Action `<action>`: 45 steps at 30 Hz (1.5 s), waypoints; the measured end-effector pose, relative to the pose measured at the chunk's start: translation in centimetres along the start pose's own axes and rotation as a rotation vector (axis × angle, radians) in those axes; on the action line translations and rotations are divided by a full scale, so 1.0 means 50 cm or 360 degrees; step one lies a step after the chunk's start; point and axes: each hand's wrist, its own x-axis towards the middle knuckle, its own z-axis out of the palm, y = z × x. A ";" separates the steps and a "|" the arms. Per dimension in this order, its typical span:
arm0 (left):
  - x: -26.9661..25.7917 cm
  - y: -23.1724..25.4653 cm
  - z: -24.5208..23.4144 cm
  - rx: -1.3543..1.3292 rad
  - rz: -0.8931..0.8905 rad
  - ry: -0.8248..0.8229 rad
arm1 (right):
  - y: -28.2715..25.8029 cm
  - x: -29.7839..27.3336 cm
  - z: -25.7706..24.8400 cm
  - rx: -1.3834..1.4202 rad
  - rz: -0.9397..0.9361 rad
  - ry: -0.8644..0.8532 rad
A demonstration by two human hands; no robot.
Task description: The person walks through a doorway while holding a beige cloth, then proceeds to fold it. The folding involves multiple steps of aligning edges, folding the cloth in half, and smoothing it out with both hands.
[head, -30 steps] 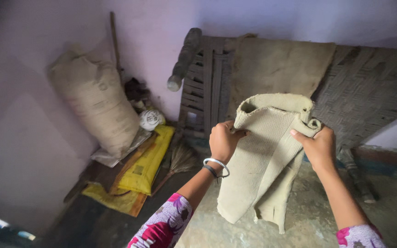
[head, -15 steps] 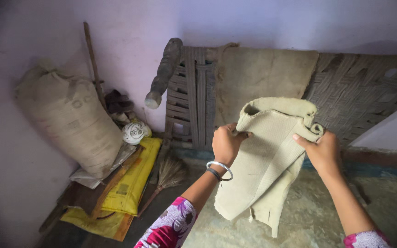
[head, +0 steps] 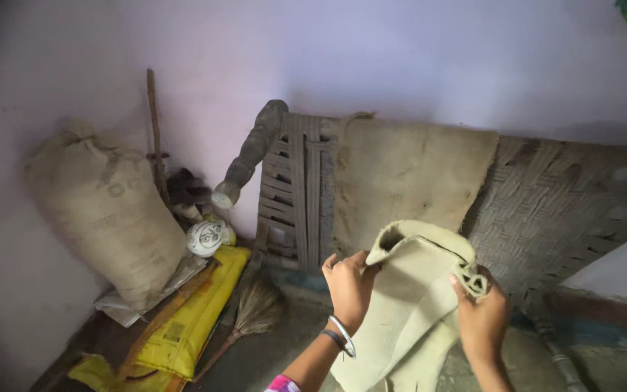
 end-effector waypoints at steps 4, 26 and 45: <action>0.045 -0.012 0.018 0.0100 -0.0297 -0.0287 | 0.004 0.065 0.009 -0.0249 -0.0036 -0.0153; 0.032 0.144 0.001 -0.0037 -0.0072 0.0038 | -0.104 0.079 0.109 -0.0122 0.0046 0.0007; 0.084 0.055 0.051 -0.0360 -0.0674 -0.0234 | -0.135 0.112 0.097 0.0547 0.0371 -0.1208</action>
